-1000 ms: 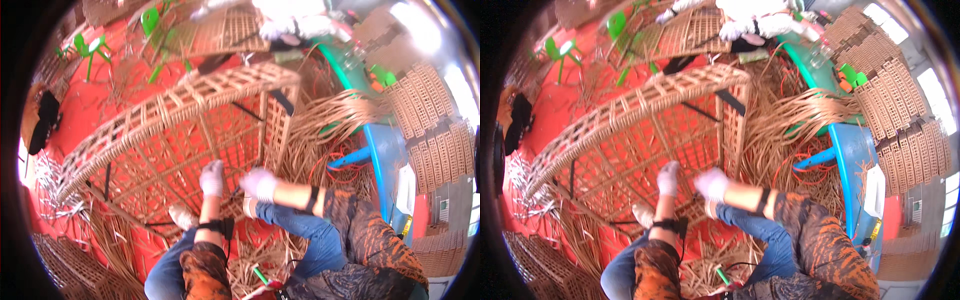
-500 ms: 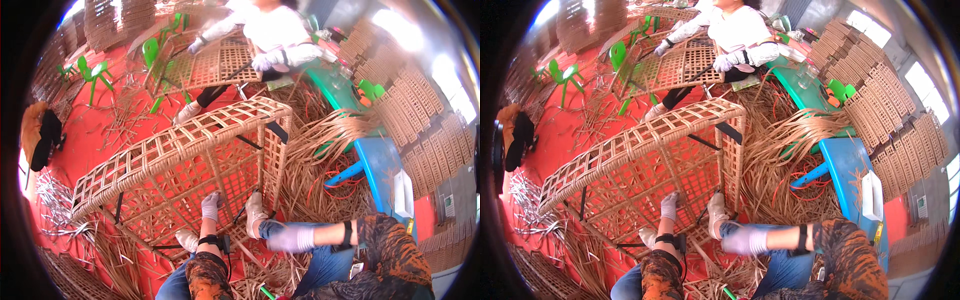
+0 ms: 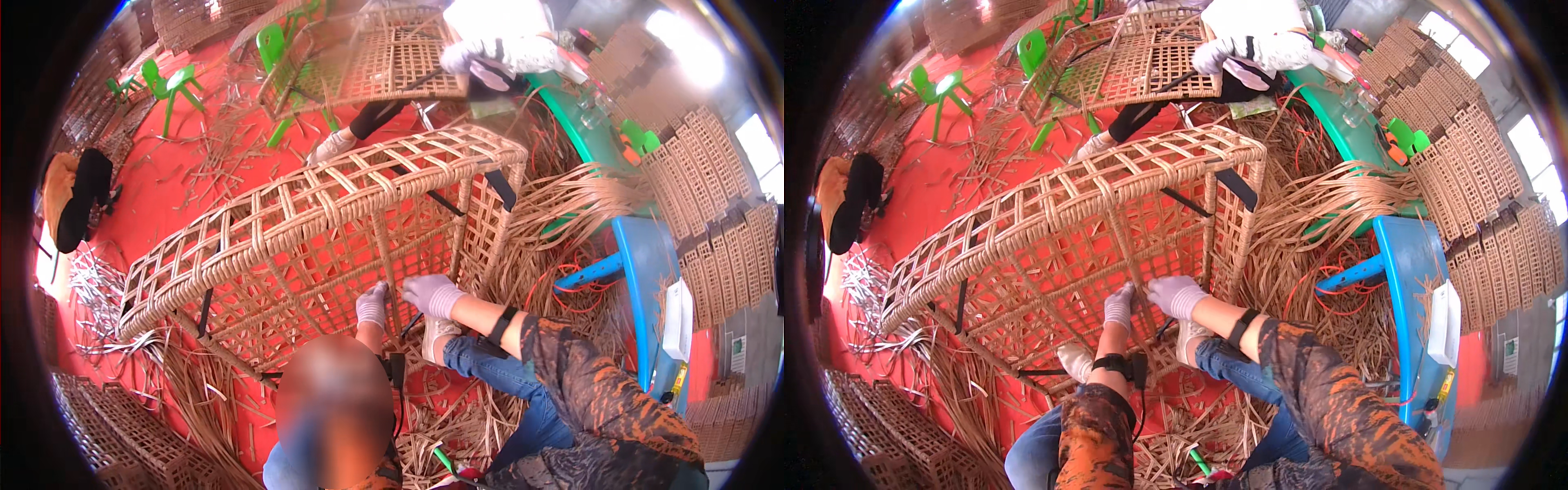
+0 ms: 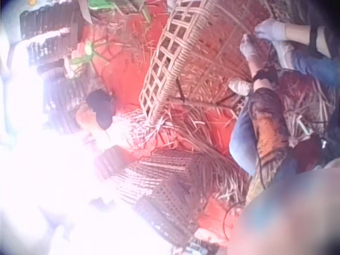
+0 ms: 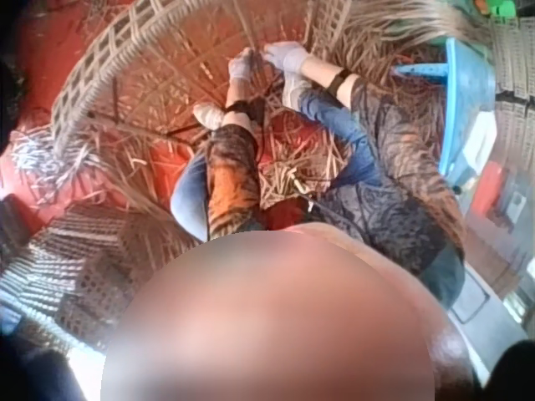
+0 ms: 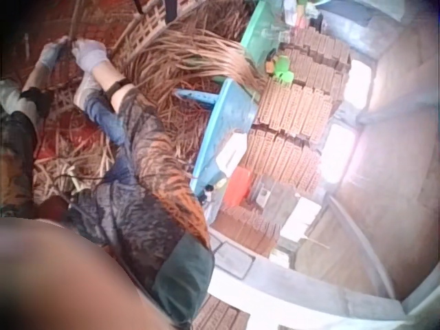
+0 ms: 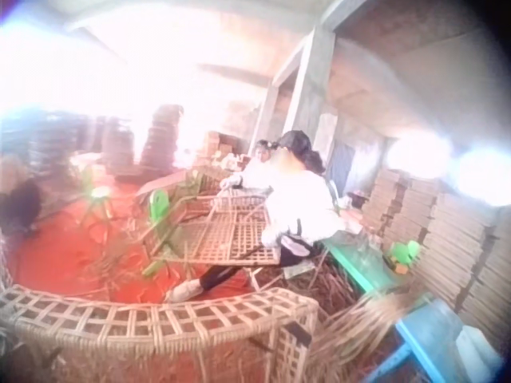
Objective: Weaving rattan or bamboo strips into a large furniture frame structure.
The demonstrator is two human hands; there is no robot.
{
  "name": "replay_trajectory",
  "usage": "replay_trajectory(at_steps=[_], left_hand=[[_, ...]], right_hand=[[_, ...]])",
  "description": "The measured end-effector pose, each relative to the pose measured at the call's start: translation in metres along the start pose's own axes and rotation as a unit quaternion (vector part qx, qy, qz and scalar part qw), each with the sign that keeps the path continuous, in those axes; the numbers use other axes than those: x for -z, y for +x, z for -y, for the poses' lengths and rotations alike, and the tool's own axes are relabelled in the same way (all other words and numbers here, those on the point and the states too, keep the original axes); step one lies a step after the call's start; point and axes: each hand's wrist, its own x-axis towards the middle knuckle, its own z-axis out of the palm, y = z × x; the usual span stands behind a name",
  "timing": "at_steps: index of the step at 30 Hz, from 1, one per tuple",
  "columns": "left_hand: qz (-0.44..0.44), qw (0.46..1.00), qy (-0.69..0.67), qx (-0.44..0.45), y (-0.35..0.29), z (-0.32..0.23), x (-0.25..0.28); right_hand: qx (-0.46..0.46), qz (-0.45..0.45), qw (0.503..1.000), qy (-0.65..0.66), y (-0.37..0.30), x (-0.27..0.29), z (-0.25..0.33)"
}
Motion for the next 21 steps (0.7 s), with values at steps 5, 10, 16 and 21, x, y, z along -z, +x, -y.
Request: replay_trajectory(at_steps=[5,10,16,21], left_hand=[[-0.128,0.886,0.408,-0.181,-0.083,-0.042,-0.055],[-0.102,0.825,0.503,-0.236,-0.074,-0.042,-0.034],[-0.093,0.839,0.383,-0.376,-0.029,0.024,-0.017],[-0.026,0.974,0.095,-0.205,0.022,0.06,-0.021]], right_hand=[[0.216,0.107,0.968,-0.077,-0.11,-0.051,-0.015],[0.116,0.231,0.962,0.083,-0.163,0.016,0.07],[0.322,0.42,0.827,0.19,-0.22,-0.012,0.087],[0.095,0.048,0.994,-0.03,-0.109,-0.037,-0.043]])
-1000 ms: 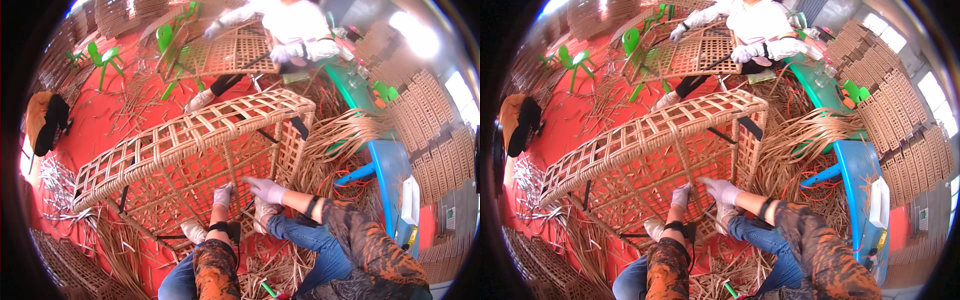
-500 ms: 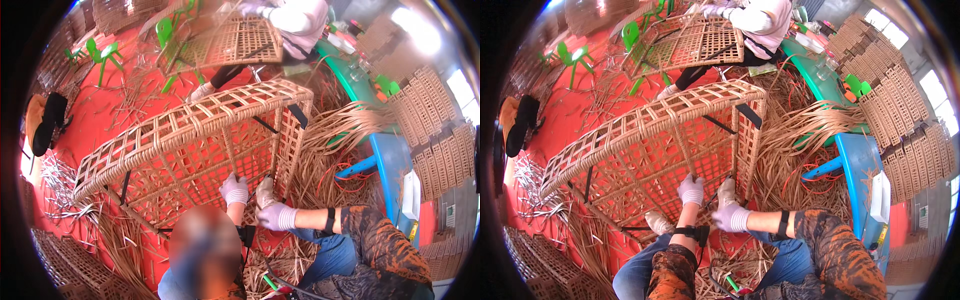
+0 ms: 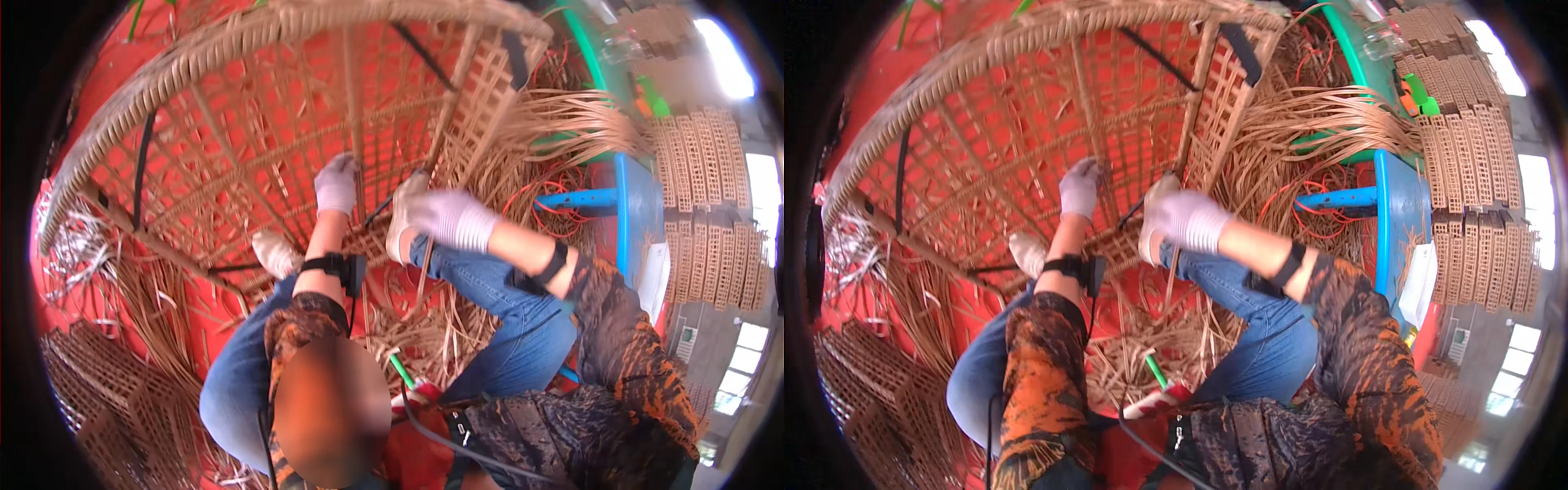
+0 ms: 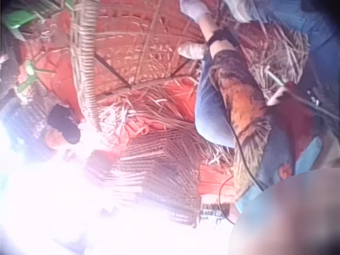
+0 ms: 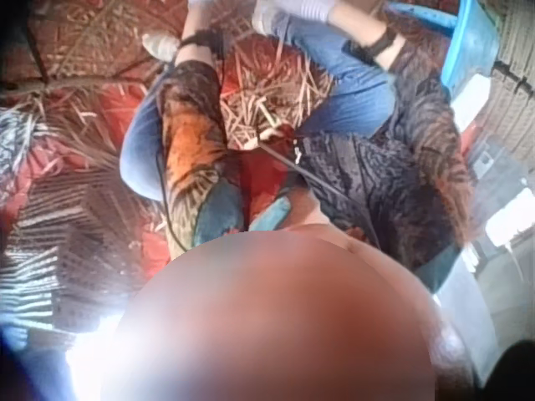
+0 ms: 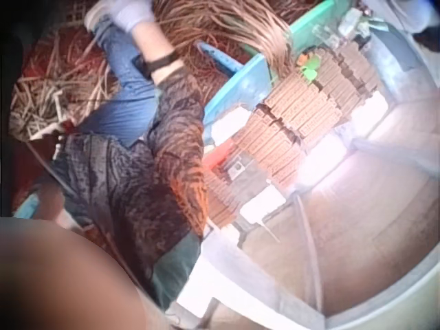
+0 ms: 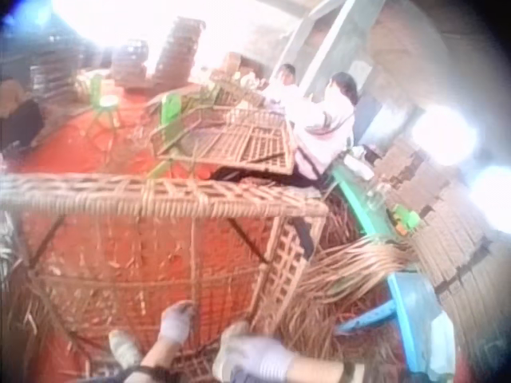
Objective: Weaving rattan or bamboo strips into a large furniture frame structure.
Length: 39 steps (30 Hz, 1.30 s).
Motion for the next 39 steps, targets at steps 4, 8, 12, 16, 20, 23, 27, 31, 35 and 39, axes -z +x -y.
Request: replay_trajectory(at_steps=[4,8,12,16,20,23,27,31,35,39], left_hand=[[0.034,0.983,-0.138,0.12,-0.01,0.022,0.014],[0.04,0.971,-0.187,0.143,-0.008,0.044,0.018],[0.011,0.962,-0.215,0.167,-0.004,0.044,0.002],[-0.002,0.959,-0.209,0.191,0.001,0.05,0.013],[0.026,0.965,-0.145,0.216,-0.004,0.028,0.008],[0.036,0.966,-0.139,0.213,-0.004,0.027,0.02],[0.022,0.983,0.17,0.07,-0.023,0.012,0.03],[-0.007,0.935,0.351,0.042,-0.064,-0.032,0.003],[-0.034,0.973,0.225,0.041,-0.057,-0.001,0.011],[0.033,0.997,0.075,0.007,-0.042,0.053,0.04]], right_hand=[[-0.14,-0.016,0.985,0.102,0.062,-0.011,-0.036],[-0.096,-0.083,0.959,0.252,0.115,-0.038,-0.033],[-0.114,-0.028,0.938,0.326,0.135,-0.044,-0.036],[-0.123,0.069,0.949,0.281,0.144,-0.043,-0.029],[-0.094,0.081,0.987,0.102,0.152,-0.036,-0.037],[-0.064,0.032,0.995,-0.066,0.15,-0.037,-0.023],[-0.108,0.091,0.981,-0.133,0.083,-0.028,0.015],[0.083,0.146,0.965,-0.204,-0.041,-0.048,0.09],[0.175,0.338,0.925,-0.001,-0.116,-0.073,0.172],[0.156,0.55,0.814,0.103,-0.092,-0.065,0.163]])
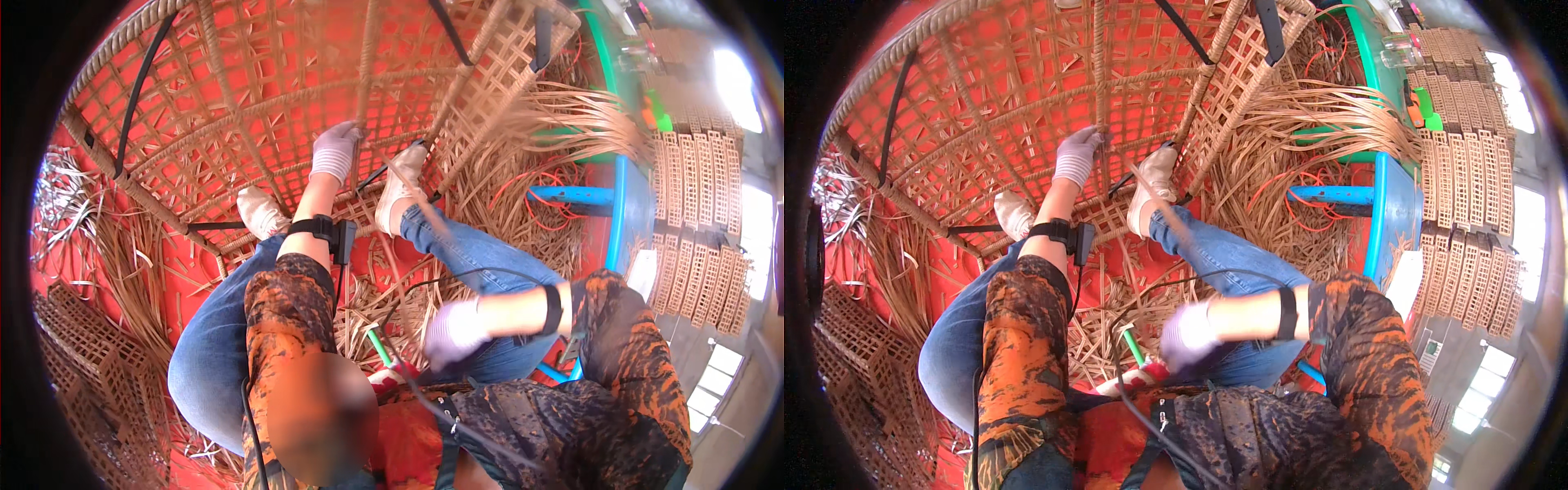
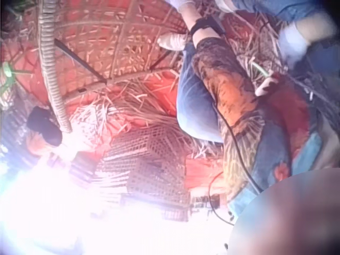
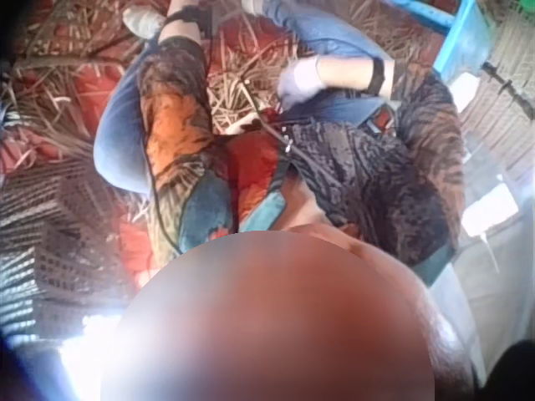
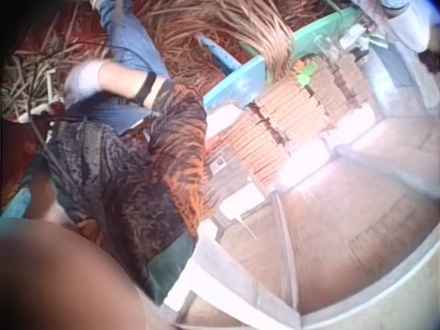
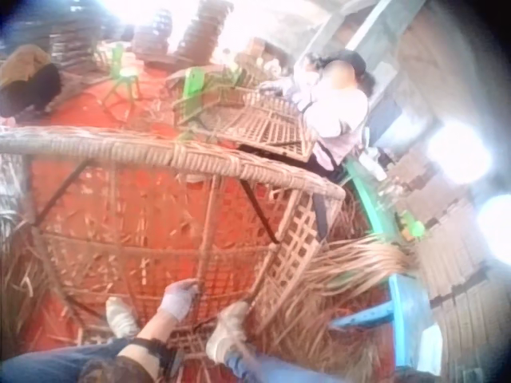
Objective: Weaving rattan or bamboo strips into a large furniture frame structure.
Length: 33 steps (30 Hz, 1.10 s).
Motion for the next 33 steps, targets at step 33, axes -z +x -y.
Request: replay_trajectory(at_steps=[33], left_hand=[[0.123,0.949,0.015,0.29,0.049,-0.001,-0.011]], right_hand=[[-0.271,-0.466,0.842,-0.015,0.005,0.228,-0.185]])
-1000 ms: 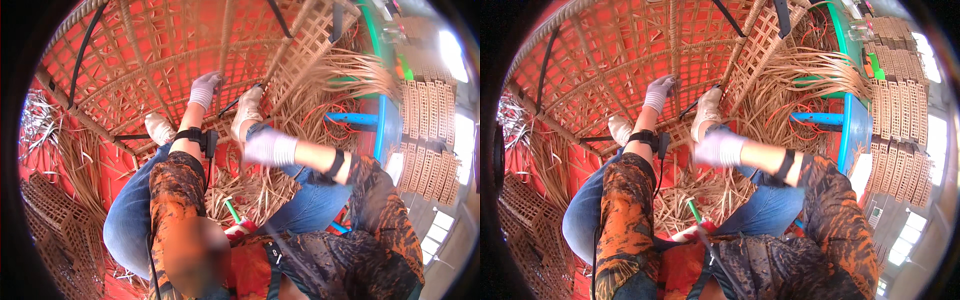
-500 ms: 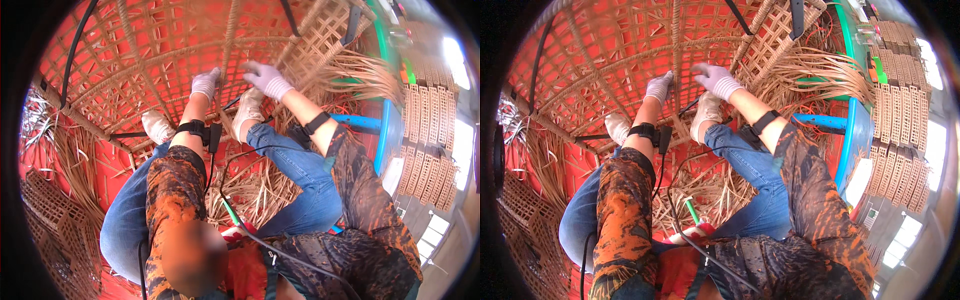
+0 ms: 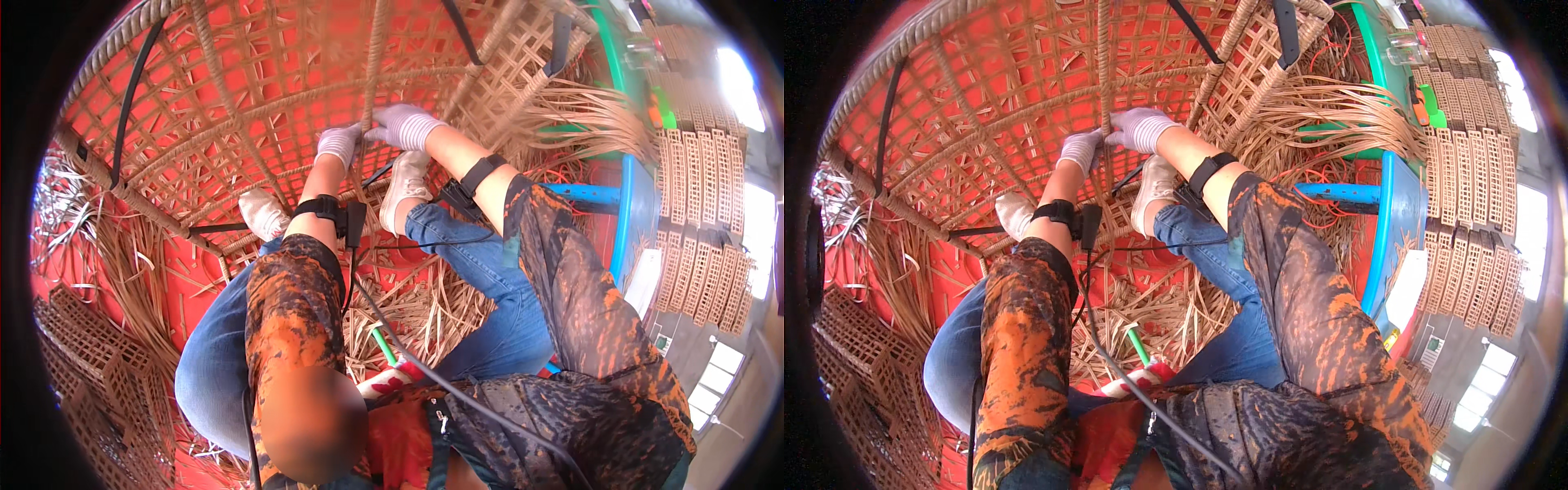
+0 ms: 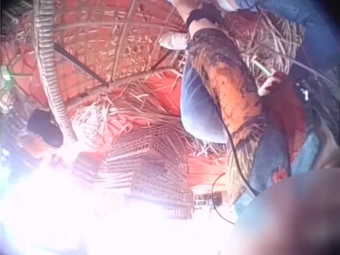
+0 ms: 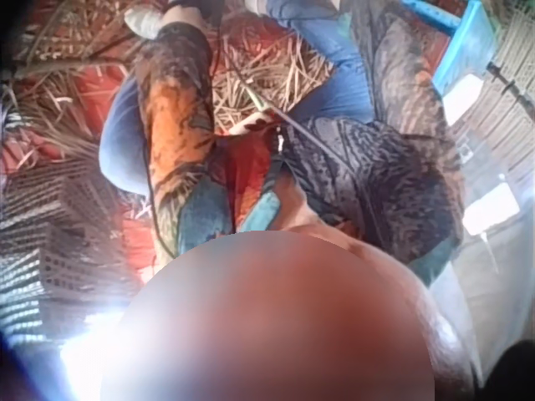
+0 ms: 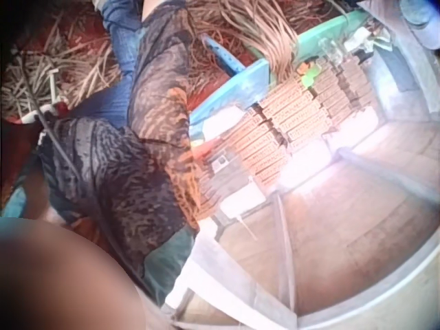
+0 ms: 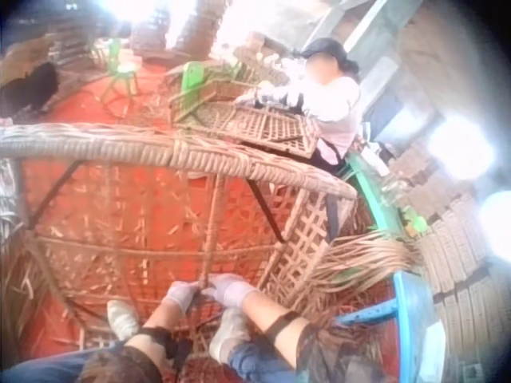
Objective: Weaving rattan or bamboo strips into a large furniture frame structure.
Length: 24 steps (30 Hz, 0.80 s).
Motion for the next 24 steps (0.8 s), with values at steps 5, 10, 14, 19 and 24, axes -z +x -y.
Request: replay_trajectory(at_steps=[5,10,14,19,24], left_hand=[[-0.103,0.974,-0.11,-0.17,-0.012,0.017,0.0],[-0.23,0.907,0.265,-0.234,-0.108,-0.046,-0.04],[-0.188,0.94,0.154,-0.238,-0.088,-0.014,-0.028],[-0.191,0.933,0.121,-0.281,-0.065,-0.008,-0.033],[-0.218,0.911,0.211,-0.279,-0.08,-0.013,-0.03]], right_hand=[[-0.018,0.032,0.993,-0.115,-0.05,-0.017,0.026],[0.213,-0.015,0.933,-0.289,-0.164,-0.042,0.04],[0.258,0.108,0.951,-0.131,-0.202,-0.044,0.081],[0.344,0.119,0.93,-0.044,-0.246,-0.028,0.08],[0.283,0.268,0.92,0.051,-0.312,-0.044,0.077]])
